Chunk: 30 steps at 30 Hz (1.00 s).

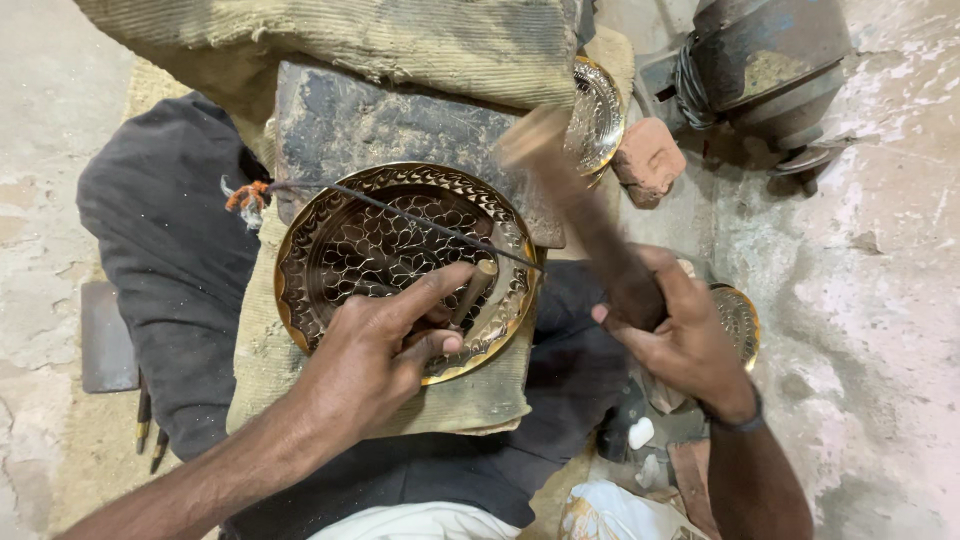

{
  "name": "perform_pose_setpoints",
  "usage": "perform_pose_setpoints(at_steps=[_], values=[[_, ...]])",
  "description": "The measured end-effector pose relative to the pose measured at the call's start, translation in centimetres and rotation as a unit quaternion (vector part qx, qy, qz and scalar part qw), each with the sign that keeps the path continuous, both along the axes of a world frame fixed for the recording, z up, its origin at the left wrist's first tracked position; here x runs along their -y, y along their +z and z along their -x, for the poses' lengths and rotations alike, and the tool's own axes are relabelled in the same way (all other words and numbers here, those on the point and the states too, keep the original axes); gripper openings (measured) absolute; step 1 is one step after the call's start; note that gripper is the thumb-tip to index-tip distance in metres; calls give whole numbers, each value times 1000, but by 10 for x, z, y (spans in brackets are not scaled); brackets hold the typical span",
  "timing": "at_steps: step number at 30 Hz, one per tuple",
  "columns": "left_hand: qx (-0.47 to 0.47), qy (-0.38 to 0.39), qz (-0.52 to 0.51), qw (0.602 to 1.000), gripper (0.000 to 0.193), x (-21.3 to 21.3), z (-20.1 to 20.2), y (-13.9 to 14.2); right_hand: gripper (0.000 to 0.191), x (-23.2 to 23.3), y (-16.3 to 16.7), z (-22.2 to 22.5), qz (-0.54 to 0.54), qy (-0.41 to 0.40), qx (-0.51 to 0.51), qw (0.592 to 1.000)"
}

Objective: The person uses a hammer and chisel to engrave a decorative floral pattern into a brass plate. The plate rests on a cushioned block on the floor, and the person repeatedly strikes the chisel to create indentations in the metal.

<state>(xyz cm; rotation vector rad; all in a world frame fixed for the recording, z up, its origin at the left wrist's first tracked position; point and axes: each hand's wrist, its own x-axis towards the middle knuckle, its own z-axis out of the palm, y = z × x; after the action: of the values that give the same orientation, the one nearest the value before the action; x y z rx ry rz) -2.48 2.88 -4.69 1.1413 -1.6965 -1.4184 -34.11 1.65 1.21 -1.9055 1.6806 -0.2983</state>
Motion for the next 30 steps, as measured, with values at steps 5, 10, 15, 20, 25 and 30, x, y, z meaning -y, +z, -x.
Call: perform_pose_setpoints(at_steps=[5,10,15,20,25,30], values=[[9,-2,-21,1000,53,2,0,5,58,0,6,-3,32,129,38,990],[74,-19,-89,993,56,2,0,7,66,-3,4,-2,-23,74,13,997],[-14,3,22,1000,56,3,1,7,58,-5,4,-1,-69,-30,-8,997],[55,-26,-77,995,62,3,3,12,58,-3,5,-3,-12,37,27,999],[37,-10,-21,999,54,5,2,14,64,-3,7,-9,-43,74,13,996],[58,-38,-65,995,57,3,0,12,64,-10,5,-12,-40,99,-4,994]])
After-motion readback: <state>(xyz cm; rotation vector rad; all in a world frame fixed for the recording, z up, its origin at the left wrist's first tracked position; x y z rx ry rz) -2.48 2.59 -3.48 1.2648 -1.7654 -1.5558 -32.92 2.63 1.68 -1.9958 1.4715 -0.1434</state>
